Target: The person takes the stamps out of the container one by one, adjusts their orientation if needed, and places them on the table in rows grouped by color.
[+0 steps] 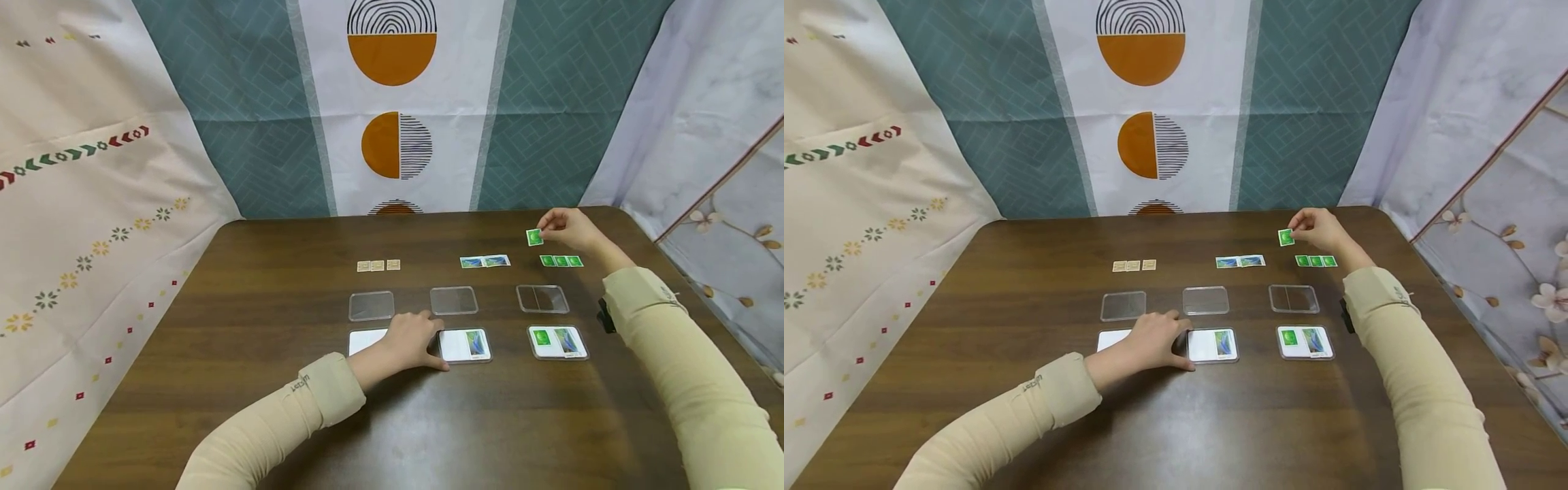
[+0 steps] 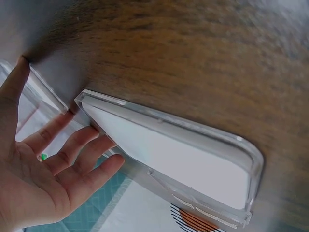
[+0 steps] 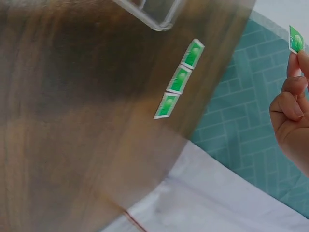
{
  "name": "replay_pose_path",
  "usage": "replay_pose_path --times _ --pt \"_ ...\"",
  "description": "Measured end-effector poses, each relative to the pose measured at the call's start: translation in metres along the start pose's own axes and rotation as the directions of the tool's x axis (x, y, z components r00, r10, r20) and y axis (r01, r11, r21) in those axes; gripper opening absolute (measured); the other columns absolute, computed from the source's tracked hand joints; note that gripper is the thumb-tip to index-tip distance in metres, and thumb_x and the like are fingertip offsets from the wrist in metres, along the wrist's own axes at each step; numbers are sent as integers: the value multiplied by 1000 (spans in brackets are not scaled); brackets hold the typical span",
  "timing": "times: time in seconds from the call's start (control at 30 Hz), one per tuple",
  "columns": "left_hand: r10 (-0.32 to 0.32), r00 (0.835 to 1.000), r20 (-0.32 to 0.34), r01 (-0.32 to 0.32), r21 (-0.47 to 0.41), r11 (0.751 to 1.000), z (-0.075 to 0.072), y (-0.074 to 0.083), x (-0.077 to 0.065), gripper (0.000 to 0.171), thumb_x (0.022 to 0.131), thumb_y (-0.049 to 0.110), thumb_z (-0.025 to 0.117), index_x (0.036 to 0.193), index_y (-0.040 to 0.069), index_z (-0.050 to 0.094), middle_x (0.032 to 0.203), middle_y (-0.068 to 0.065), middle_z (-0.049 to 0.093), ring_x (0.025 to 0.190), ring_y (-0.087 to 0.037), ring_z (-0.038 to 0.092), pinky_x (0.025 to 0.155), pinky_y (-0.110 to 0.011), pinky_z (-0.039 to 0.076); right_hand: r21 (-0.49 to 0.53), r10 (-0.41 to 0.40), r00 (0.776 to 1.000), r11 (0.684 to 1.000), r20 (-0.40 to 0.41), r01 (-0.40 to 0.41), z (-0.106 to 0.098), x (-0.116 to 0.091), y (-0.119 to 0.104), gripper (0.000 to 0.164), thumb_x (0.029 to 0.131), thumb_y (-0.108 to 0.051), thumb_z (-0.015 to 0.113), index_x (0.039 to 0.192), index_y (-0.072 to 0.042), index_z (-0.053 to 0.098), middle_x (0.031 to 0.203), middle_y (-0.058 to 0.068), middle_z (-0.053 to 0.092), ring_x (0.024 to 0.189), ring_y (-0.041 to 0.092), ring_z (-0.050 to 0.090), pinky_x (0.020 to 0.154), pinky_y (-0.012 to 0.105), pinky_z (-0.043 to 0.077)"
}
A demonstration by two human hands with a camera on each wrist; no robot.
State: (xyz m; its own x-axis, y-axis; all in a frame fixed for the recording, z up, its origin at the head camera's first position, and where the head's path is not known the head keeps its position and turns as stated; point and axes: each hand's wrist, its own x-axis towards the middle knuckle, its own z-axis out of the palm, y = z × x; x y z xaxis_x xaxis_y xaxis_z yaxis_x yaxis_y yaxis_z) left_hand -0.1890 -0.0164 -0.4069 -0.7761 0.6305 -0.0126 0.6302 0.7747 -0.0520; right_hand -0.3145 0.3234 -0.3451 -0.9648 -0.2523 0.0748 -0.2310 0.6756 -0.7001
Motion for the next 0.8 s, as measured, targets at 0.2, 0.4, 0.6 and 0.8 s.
replay_pose_path --times 0.2,0.4,0.6,0.8 --pt "-2 1000 1 2 -6 1000 0 1 -1 67 64 68 70 112 21 64 98 -1 66 79 -20 65 61 -30 48 -7 17 1000 1000 8 -17 9 0 18 17 86 3 61 99 14 56 67 -10 61 63 -3 52 60 17 43" --pt "-4 1000 3 4 -8 1000 1 2 -3 68 64 69 70 112 21 65 100 -1 66 79 -19 65 62 -30 49 -73 12 1000 997 4 -12 19 -4 27 16 86 0 64 97 11 59 70 -1 64 64 -1 50 63 19 41" --pt "-7 1000 1 7 -10 1000 -1 1 -3 67 64 68 71 111 21 65 98 -1 66 77 -20 65 60 -30 48 -138 43 999 989 -20 -46 27 1 29 14 83 0 64 93 10 60 76 12 68 69 7 51 66 25 40" --pt "1 1000 -5 -1 -2 1000 -2 1 -1 67 64 68 71 112 21 65 99 -1 66 77 -20 65 60 -30 49 -211 72 997 974 -33 -77 31 5 32 14 80 0 65 91 9 61 81 20 67 71 15 54 68 30 40"
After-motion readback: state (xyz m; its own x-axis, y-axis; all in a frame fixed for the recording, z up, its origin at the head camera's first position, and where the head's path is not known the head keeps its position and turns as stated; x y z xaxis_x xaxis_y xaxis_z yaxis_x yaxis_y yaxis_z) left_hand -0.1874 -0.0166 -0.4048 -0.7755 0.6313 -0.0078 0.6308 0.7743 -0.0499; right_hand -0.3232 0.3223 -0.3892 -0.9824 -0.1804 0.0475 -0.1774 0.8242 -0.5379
